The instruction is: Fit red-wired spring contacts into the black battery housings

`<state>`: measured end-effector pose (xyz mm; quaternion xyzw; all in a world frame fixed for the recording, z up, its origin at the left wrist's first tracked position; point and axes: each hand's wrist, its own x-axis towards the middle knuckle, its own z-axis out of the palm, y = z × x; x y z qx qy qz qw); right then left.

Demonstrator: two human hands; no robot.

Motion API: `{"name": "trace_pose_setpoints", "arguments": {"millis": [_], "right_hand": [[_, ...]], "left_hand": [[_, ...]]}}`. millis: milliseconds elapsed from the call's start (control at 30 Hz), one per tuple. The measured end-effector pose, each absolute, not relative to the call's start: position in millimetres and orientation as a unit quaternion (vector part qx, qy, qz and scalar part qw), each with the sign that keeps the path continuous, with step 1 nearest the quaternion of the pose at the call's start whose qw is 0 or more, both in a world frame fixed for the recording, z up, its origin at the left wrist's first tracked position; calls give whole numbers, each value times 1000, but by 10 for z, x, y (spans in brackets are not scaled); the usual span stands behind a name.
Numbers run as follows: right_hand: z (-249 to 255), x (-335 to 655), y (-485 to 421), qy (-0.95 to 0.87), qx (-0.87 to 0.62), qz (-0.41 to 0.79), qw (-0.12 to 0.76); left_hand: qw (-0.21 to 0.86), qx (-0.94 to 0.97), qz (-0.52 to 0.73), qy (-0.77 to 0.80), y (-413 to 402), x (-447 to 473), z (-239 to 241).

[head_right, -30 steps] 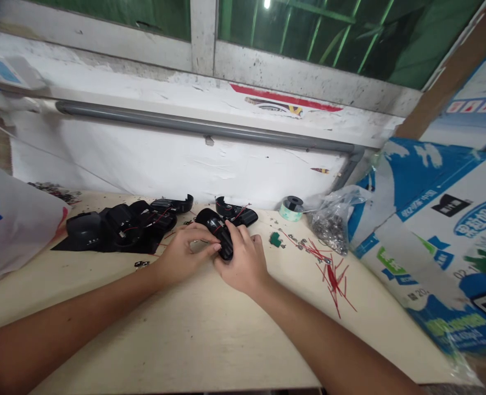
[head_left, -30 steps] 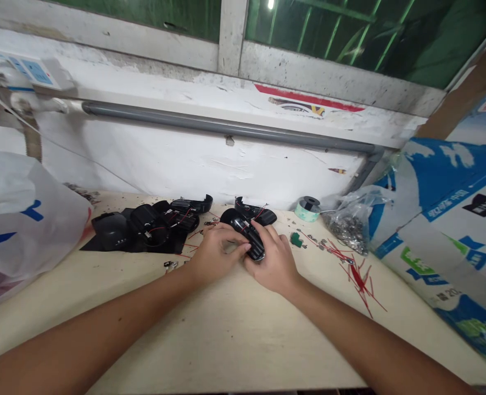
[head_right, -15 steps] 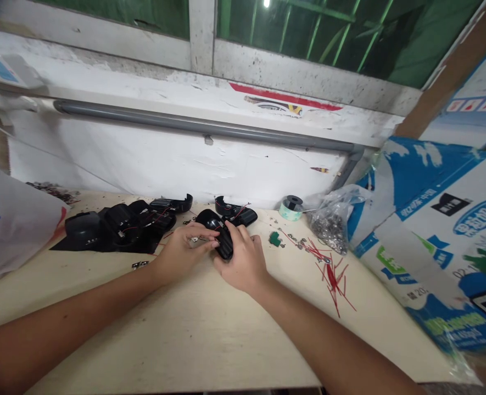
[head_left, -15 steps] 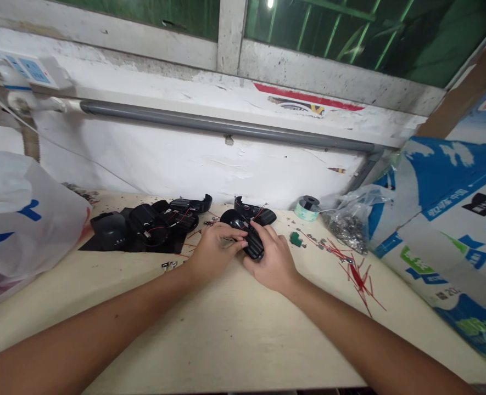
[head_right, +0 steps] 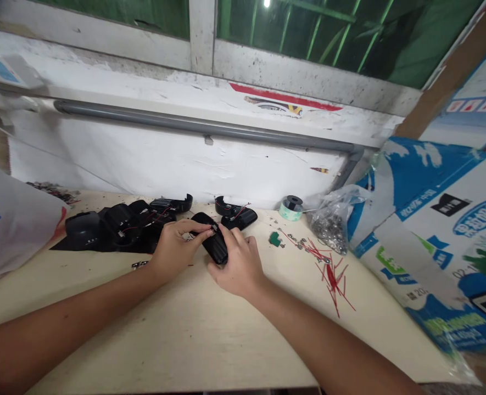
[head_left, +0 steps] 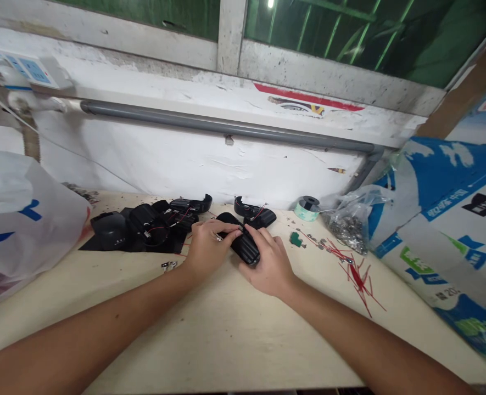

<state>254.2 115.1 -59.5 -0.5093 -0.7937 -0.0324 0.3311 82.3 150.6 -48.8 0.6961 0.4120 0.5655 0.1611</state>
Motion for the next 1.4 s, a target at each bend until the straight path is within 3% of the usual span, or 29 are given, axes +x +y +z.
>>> {"name": "trace_pose_setpoints", "arguments": {"millis": [333, 567, 833, 1400], "right_hand": [[-585, 2538, 1145, -793, -508, -29, 334], [-593, 2571, 1187, -778, -520, -6, 352], [-599, 2581, 1207, -778, -518, 3, 356], [-599, 2569, 1187, -778, -518, 10, 355]], "left_hand": [[114, 709, 532, 448, 1484, 834, -492], [147, 739, 551, 359, 1517, 817, -515], [17, 758, 502, 415, 1500, 773, -498], [16, 777, 488, 397, 1507, 754, -466]]}}
